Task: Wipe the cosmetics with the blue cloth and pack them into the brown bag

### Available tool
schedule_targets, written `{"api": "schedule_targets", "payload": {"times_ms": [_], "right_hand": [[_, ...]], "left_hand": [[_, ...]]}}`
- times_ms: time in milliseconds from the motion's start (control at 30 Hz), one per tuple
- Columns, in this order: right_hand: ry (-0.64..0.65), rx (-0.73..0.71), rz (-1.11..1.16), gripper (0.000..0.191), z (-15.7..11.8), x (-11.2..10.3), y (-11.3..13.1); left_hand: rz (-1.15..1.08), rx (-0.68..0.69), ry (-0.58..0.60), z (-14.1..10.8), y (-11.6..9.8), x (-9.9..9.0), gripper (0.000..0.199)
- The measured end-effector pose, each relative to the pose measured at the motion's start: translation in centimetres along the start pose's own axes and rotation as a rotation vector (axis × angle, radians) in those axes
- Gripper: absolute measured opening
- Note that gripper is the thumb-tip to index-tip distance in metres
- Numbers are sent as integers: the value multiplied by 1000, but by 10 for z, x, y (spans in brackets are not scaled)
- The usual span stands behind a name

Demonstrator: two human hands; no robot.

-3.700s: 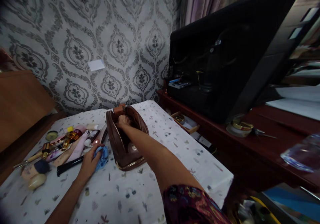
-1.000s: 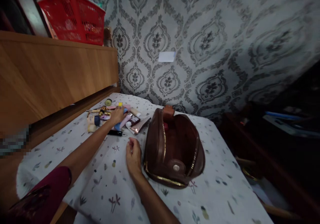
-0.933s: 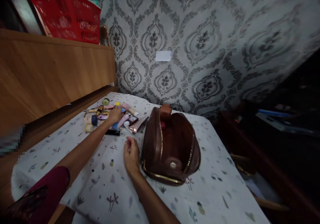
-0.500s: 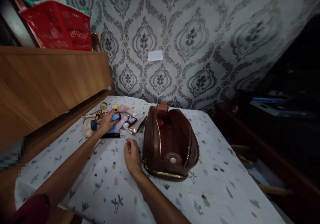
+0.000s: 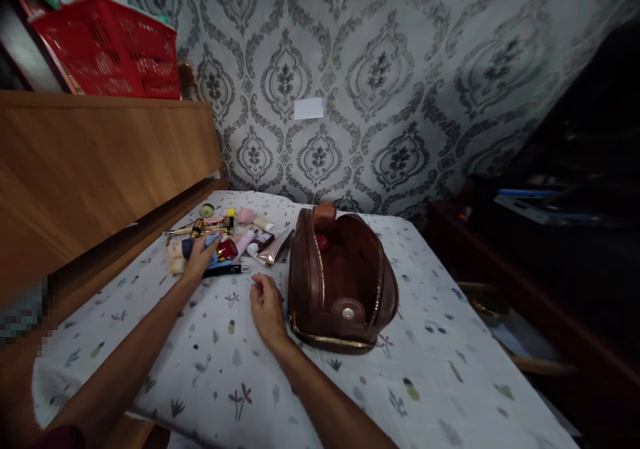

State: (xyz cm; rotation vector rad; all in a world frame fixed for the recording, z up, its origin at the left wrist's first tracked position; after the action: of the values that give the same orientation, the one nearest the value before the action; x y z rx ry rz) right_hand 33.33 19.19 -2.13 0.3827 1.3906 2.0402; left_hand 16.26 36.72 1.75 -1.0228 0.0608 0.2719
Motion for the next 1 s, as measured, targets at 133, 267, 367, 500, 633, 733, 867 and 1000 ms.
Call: {"api": "schedule_targets", "payload": {"times_ms": [133, 267, 367, 500, 633, 733, 867, 1000], "right_hand": [[16, 1, 1, 22, 0, 1, 0], [35, 17, 2, 22, -1, 3, -3], [33, 30, 3, 30, -1, 5, -4], [30, 7, 43, 60, -2, 9, -4], [98, -58, 110, 69, -4, 12, -1], [176, -50, 109, 71, -5, 10, 4], [248, -137, 81, 64, -8, 5, 21], [249, -229, 29, 51, -10, 7, 28]], "left_hand": [[67, 77, 127, -16, -15, 8, 33], [66, 168, 208, -32, -40, 10, 28], [28, 197, 272, -42, -55, 10, 25], [-78, 99, 444, -56, -62, 19, 34], [-27, 142, 516, -68, -58, 28, 33], [89, 213, 448, -66, -51, 27, 32], [249, 308, 459, -60, -46, 22, 24], [466, 419, 513, -57, -47, 21, 18]]}}
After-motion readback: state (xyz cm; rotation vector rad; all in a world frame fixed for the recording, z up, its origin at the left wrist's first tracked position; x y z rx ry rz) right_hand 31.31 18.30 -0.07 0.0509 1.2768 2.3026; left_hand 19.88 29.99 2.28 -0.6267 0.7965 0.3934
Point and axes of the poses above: each hand's wrist, its own z-axis towards the middle knuckle, its own x-axis out of the palm, y = z × x, the point moved 4 cm from there along z, towards the middle knuckle, and after that the axes turned 14 degrees about -y, right-handed, at the moved point
